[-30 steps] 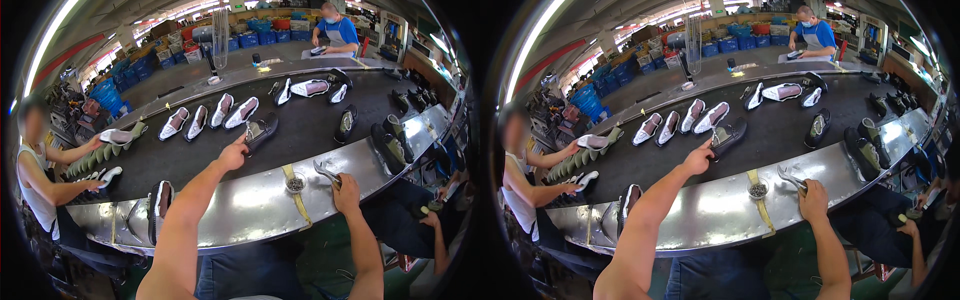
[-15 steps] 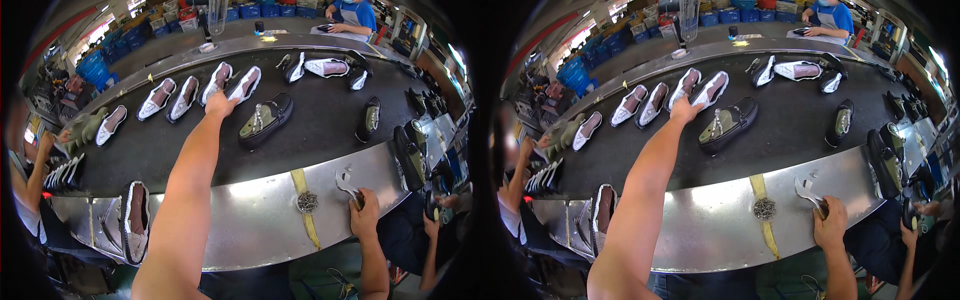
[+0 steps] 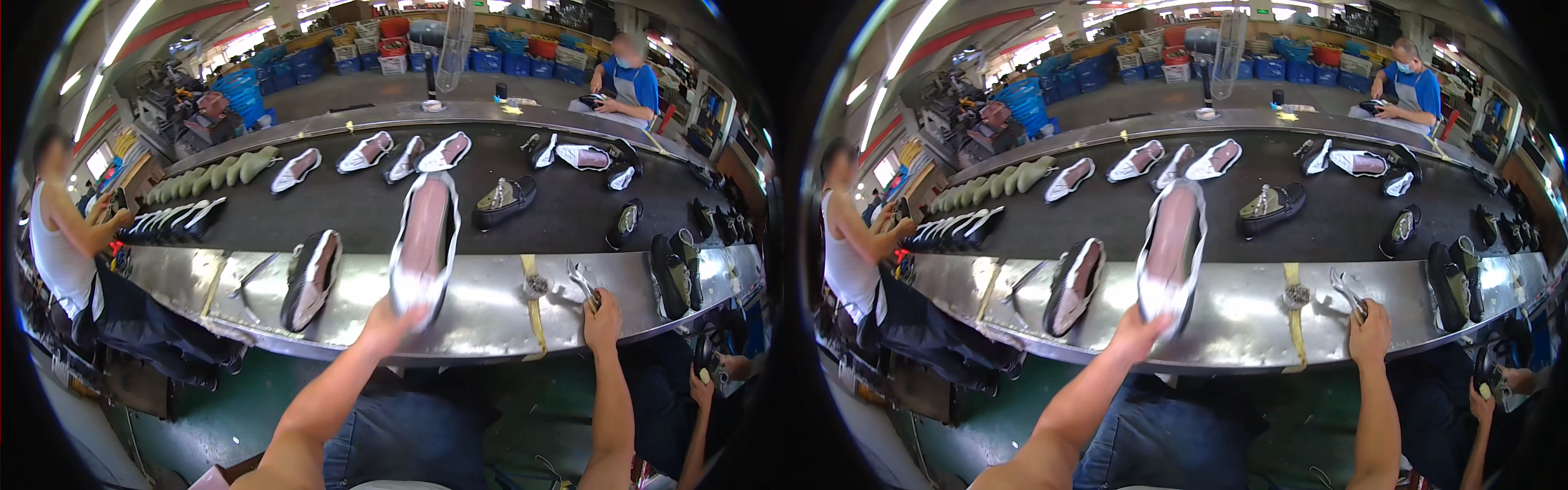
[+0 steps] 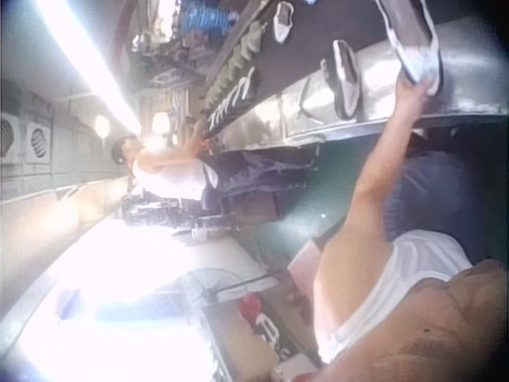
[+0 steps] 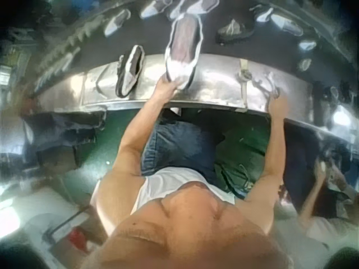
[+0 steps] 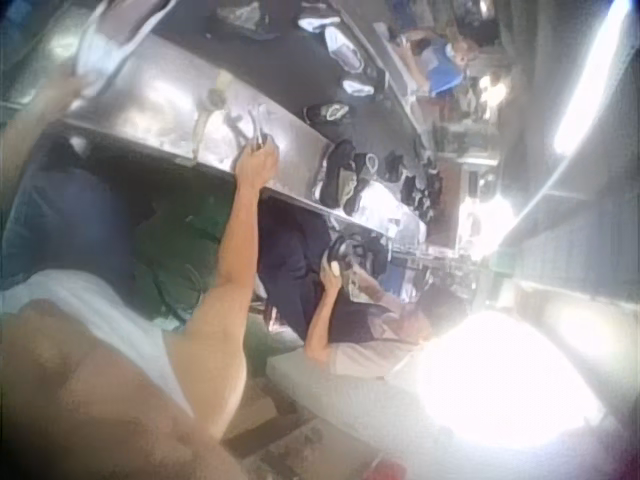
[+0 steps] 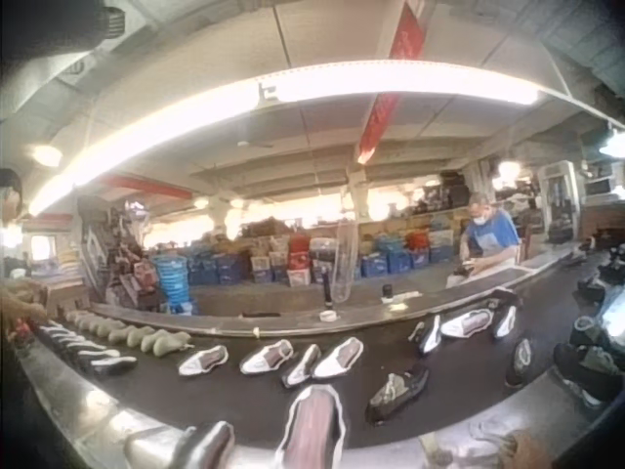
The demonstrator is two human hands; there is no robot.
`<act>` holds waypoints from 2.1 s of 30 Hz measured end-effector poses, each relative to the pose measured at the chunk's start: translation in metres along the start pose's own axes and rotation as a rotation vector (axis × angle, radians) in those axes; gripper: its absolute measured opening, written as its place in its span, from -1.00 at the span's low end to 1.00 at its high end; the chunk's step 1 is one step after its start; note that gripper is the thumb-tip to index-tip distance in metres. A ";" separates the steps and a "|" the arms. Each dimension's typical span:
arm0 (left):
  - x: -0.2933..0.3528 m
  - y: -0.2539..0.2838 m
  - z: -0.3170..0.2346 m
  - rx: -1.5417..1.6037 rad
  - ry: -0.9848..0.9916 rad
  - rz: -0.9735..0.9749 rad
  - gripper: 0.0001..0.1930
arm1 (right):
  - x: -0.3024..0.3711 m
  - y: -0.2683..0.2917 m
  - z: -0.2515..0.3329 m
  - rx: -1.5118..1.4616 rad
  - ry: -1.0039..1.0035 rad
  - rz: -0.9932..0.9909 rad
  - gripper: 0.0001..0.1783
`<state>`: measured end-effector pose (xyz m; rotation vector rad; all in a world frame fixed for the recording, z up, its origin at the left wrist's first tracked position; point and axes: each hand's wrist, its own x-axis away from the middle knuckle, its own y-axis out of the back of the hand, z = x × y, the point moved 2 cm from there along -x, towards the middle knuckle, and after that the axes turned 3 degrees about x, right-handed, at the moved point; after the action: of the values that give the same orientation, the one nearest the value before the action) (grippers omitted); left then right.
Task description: Manually assemble and trim components for footwear on a production line.
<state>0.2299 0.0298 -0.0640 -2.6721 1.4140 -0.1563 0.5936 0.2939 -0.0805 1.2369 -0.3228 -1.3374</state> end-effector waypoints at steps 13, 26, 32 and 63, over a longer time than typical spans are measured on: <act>0.322 0.034 0.090 -0.787 0.565 0.582 0.00 | 0.262 0.009 0.056 -0.484 -0.213 0.323 -0.60; 0.222 0.010 0.102 -0.108 0.137 0.375 -0.27 | 0.391 0.099 0.123 -0.716 -0.305 0.896 -0.66; 0.262 0.041 0.065 -0.095 0.136 0.333 -0.37 | 0.375 0.102 0.187 -0.683 -0.029 1.128 -0.63; 0.252 0.080 0.114 0.125 0.196 0.085 -0.52 | 0.342 0.024 0.199 -0.496 0.368 1.088 -0.52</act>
<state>0.3223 -0.2169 -0.1792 -2.5485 1.5139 -0.4940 0.5520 -0.0962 -0.1368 0.6585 -0.3011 -0.2085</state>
